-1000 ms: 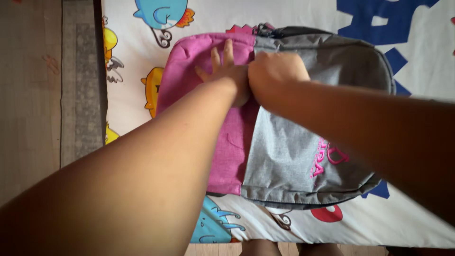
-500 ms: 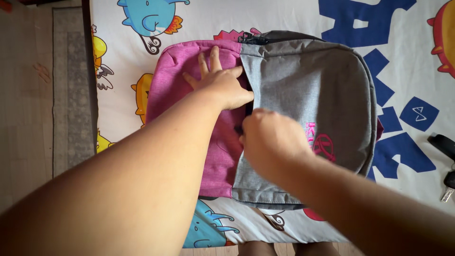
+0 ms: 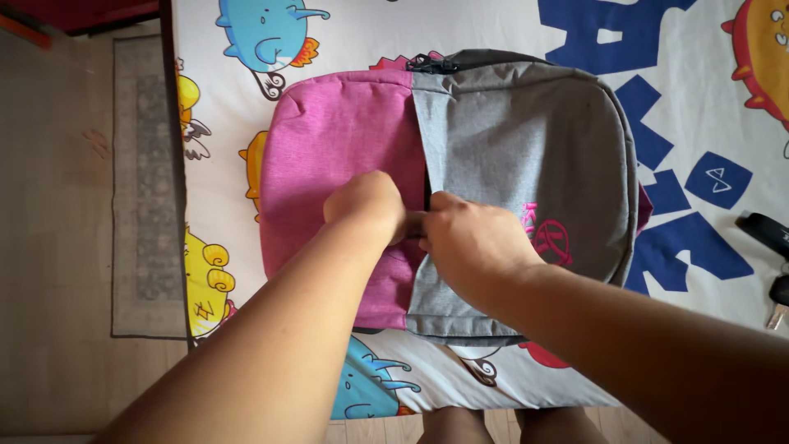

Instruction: The person opens a pink and gray backpack on a bed and places items into it, including a wallet, a small box, and a laptop, then zips the compartments. They then reopen the backpack and take the items out, laying them on the bed alongside chargers, cables, a notebook, and other belongings.

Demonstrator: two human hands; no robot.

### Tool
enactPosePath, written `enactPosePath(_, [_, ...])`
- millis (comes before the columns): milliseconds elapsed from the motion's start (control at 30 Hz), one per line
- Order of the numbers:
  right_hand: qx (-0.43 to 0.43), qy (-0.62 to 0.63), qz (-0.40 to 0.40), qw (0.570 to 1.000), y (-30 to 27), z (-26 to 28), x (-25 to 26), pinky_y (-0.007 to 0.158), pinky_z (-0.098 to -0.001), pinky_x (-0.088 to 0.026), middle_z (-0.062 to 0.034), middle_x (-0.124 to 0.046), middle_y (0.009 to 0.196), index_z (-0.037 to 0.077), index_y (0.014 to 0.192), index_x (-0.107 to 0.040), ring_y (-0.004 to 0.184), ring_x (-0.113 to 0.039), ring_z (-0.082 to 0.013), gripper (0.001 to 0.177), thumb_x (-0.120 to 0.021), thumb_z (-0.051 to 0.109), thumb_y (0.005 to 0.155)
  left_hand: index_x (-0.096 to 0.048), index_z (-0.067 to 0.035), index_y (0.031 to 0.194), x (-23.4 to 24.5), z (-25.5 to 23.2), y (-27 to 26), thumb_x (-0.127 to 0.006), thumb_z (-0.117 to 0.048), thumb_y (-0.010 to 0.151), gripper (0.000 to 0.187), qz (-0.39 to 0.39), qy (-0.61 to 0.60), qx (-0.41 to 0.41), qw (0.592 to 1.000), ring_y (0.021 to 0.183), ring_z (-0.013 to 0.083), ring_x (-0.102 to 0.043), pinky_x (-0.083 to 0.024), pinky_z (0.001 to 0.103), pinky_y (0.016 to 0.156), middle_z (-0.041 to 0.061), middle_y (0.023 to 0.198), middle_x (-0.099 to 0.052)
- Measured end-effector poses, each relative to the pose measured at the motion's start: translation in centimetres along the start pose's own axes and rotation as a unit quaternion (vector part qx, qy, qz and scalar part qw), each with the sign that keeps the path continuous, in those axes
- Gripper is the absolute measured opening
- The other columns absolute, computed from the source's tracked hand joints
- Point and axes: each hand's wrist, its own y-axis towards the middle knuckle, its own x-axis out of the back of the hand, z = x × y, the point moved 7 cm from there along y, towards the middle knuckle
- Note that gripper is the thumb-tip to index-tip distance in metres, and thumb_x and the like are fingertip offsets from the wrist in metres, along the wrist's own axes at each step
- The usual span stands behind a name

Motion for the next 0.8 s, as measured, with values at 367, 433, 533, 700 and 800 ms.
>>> enactPosePath(367, [-0.019, -0.03, 0.018, 0.999, -0.8, 1.9, 1.2, 0.08, -0.0468, -0.056, -0.0107, -0.066, 0.109, 0.007, 0.093, -0.072, 0.094, -0.07, -0.034, 0.027, -0.063, 0.032, 0.096, -0.069, -0.007, 0.085, -1.3, 0.4, 1.6, -0.06, -0.034, 0.089, 0.029, -0.039, -0.357, -0.153, 0.921, 0.068, 0.0365, -0.072, -0.057, 0.05, 0.063, 0.02, 0.078, -0.074])
enactPosePath(433, [-0.01, -0.048, 0.036, 0.998, -1.7, 3.3, -0.3, 0.079, -0.044, -0.058, -0.0099, -0.065, 0.11, 0.008, 0.092, -0.072, 0.093, -0.071, -0.0313, 0.023, -0.062, 0.028, 0.096, -0.068, -0.006, 0.082, -0.6, 1.0, 1.0, -0.058, -0.034, 0.091, 0.031, -0.122, -0.327, -0.175, 0.921, 0.069, 0.0351, -0.072, -0.055, 0.049, 0.066, 0.018, 0.076, -0.074])
enactPosePath(533, [0.024, -0.041, 0.038, 0.998, -4.0, 5.4, -2.3, 0.08, -0.0412, -0.058, -0.0077, -0.063, 0.108, 0.009, 0.09, -0.072, 0.093, -0.072, -0.0273, 0.015, -0.063, 0.021, 0.093, -0.067, -0.005, 0.083, 0.4, 2.1, -1.2, -0.059, -0.034, 0.094, 0.032, -0.239, -0.282, -0.196, 0.908, 0.075, 0.0401, -0.067, -0.051, 0.051, 0.066, 0.019, 0.081, -0.071])
enactPosePath(700, [0.058, -0.029, 0.093, 0.994, -3.2, 2.5, -3.4, 0.094, -0.0438, -0.053, -0.0035, -0.06, 0.121, 0.023, 0.107, -0.077, 0.114, -0.063, -0.0269, 0.025, -0.071, 0.041, 0.091, -0.065, -0.011, 0.082, -0.3, 3.0, -3.4, -0.07, -0.031, 0.086, 0.021, -0.268, -0.271, -0.11, 0.918, 0.081, 0.0392, -0.068, -0.051, 0.051, 0.069, 0.015, 0.081, -0.07])
enactPosePath(800, [0.262, 0.0, -0.068, 0.963, -1.7, 2.0, 0.7, 0.1, -0.0448, -0.049, -0.0084, -0.054, 0.141, 0.015, 0.123, -0.067, 0.122, -0.057, -0.0303, 0.051, -0.074, 0.026, 0.074, -0.061, -0.014, 0.086, -0.5, 3.5, -4.1, -0.073, -0.014, 0.074, 0.017, -0.258, -0.281, -0.109, 0.918, 0.086, 0.0345, -0.07, -0.053, 0.048, 0.073, 0.009, 0.088, -0.07])
